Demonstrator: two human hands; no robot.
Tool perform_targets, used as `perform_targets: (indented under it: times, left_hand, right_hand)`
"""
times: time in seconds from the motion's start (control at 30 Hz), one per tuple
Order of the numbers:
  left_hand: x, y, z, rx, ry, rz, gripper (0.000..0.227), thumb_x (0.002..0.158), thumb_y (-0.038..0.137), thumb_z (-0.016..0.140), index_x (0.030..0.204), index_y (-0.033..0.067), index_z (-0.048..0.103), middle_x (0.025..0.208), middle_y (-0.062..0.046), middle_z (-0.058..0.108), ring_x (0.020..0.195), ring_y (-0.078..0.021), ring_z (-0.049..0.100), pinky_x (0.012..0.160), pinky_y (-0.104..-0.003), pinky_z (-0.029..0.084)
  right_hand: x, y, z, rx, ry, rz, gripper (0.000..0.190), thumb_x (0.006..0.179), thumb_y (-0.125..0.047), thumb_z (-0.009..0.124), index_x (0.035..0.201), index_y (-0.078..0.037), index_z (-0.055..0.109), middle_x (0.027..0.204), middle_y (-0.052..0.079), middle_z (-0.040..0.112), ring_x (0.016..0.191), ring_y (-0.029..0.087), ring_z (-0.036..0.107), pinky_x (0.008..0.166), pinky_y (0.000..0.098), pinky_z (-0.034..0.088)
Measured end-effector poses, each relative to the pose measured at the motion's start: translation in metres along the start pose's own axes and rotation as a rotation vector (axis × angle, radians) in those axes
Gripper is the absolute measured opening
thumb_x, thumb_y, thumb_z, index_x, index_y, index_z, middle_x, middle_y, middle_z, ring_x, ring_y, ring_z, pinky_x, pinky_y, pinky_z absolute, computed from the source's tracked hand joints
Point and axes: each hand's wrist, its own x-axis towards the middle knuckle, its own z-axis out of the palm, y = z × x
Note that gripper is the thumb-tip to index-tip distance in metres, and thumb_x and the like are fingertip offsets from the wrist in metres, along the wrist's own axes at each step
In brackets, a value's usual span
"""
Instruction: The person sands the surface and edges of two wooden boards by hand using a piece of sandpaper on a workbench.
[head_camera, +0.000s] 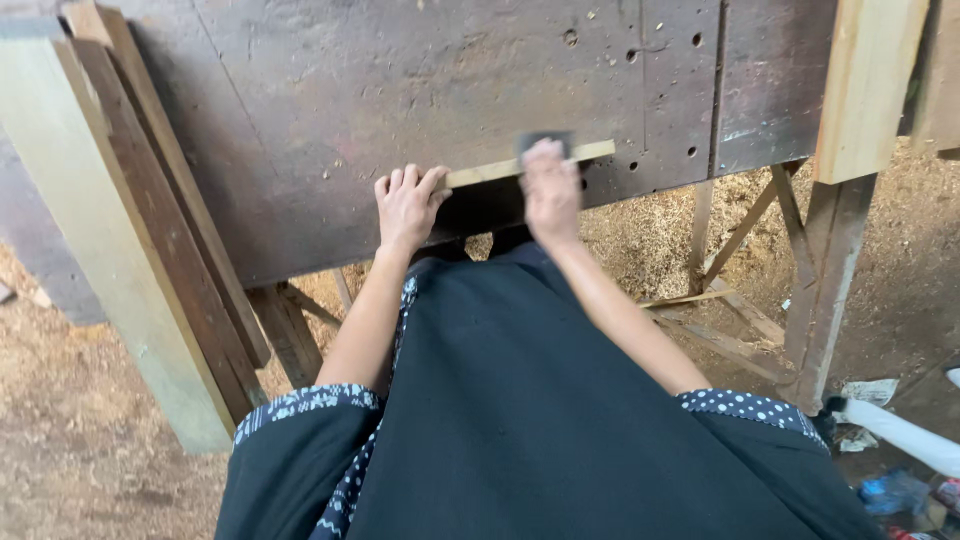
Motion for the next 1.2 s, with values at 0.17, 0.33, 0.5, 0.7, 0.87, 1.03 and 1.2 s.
perform_targets:
  times: [0.17, 0.33, 0.5, 0.7, 0.87, 1.03, 1.2]
  left_hand:
    - [0.003, -0.004, 0.004, 0.019, -0.013, 0.005, 0.032, 0.093, 0.036, 0.071, 0.123, 0.0252, 0.068, 0.102, -0.003, 0.059, 0.104, -0.0240, 0.055, 0.096, -0.045, 0.035]
    - [0.001, -0.002, 0.005, 0.025, 0.026, 0.024, 0.034, 0.093, 0.035, 0.070, 0.125, 0.0256, 0.067, 0.114, -0.003, 0.062, 0.116, -0.0240, 0.052, 0.099, -0.046, 0.034]
    - [0.002, -0.001, 0.007, 0.034, 0.001, 0.015, 0.048, 0.095, 0.033, 0.069, 0.141, 0.0224, 0.061, 0.117, -0.002, 0.063, 0.119, -0.0226, 0.052, 0.103, -0.049, 0.032]
    - [0.004, -0.004, 0.008, 0.024, -0.009, 0.018, 0.048, 0.094, 0.033, 0.071, 0.140, 0.0244, 0.062, 0.112, -0.002, 0.063, 0.113, -0.0227, 0.055, 0.102, -0.046, 0.034]
    - [0.007, -0.004, 0.008, 0.034, -0.004, 0.018, 0.048, 0.094, 0.034, 0.071, 0.140, 0.0241, 0.063, 0.112, -0.003, 0.063, 0.109, -0.0229, 0.055, 0.101, -0.045, 0.035]
    - [0.005, -0.003, 0.008, 0.011, 0.011, 0.011, 0.046, 0.092, 0.035, 0.072, 0.137, 0.0260, 0.064, 0.113, -0.002, 0.063, 0.110, -0.0230, 0.055, 0.101, -0.045, 0.035]
    - [-0.001, -0.001, 0.006, -0.004, 0.003, -0.006, 0.047, 0.092, 0.033, 0.071, 0.138, 0.0254, 0.065, 0.115, -0.003, 0.062, 0.113, -0.0230, 0.055, 0.102, -0.044, 0.035]
  right_hand:
    - [0.001, -0.004, 0.004, 0.097, -0.375, 0.140, 0.040, 0.107, -0.015, 0.044, 0.142, -0.017, 0.063, 0.149, 0.004, 0.060, 0.139, 0.015, 0.053, 0.114, 0.0360, 0.037]
    - [-0.002, 0.028, -0.008, -0.131, -0.017, 0.164, 0.041, 0.105, -0.014, 0.053, 0.144, -0.007, 0.060, 0.155, 0.016, 0.050, 0.148, 0.029, 0.039, 0.122, 0.0476, 0.028]
    - [-0.015, -0.017, 0.010, 0.101, -0.321, -0.086, 0.047, 0.099, -0.014, 0.051, 0.144, -0.008, 0.061, 0.155, 0.013, 0.050, 0.148, 0.026, 0.041, 0.122, 0.0478, 0.030]
    - [0.005, 0.025, -0.006, -0.024, -0.028, 0.300, 0.034, 0.106, -0.021, 0.055, 0.136, -0.009, 0.066, 0.151, 0.010, 0.056, 0.146, 0.027, 0.046, 0.122, 0.0493, 0.028]
    - [0.001, -0.007, -0.003, 0.168, -0.227, 0.032, 0.037, 0.104, -0.023, 0.055, 0.136, -0.009, 0.066, 0.151, 0.012, 0.055, 0.145, 0.030, 0.046, 0.121, 0.0492, 0.027]
    - [0.002, 0.019, -0.030, 0.020, -0.193, 0.163, 0.035, 0.106, -0.020, 0.053, 0.138, -0.012, 0.064, 0.151, 0.008, 0.056, 0.146, 0.024, 0.048, 0.122, 0.0460, 0.032]
    - [-0.013, -0.005, 0.005, 0.051, 0.043, 0.022, 0.037, 0.112, -0.013, 0.050, 0.147, -0.009, 0.062, 0.156, 0.011, 0.054, 0.151, 0.028, 0.043, 0.129, 0.0479, 0.031]
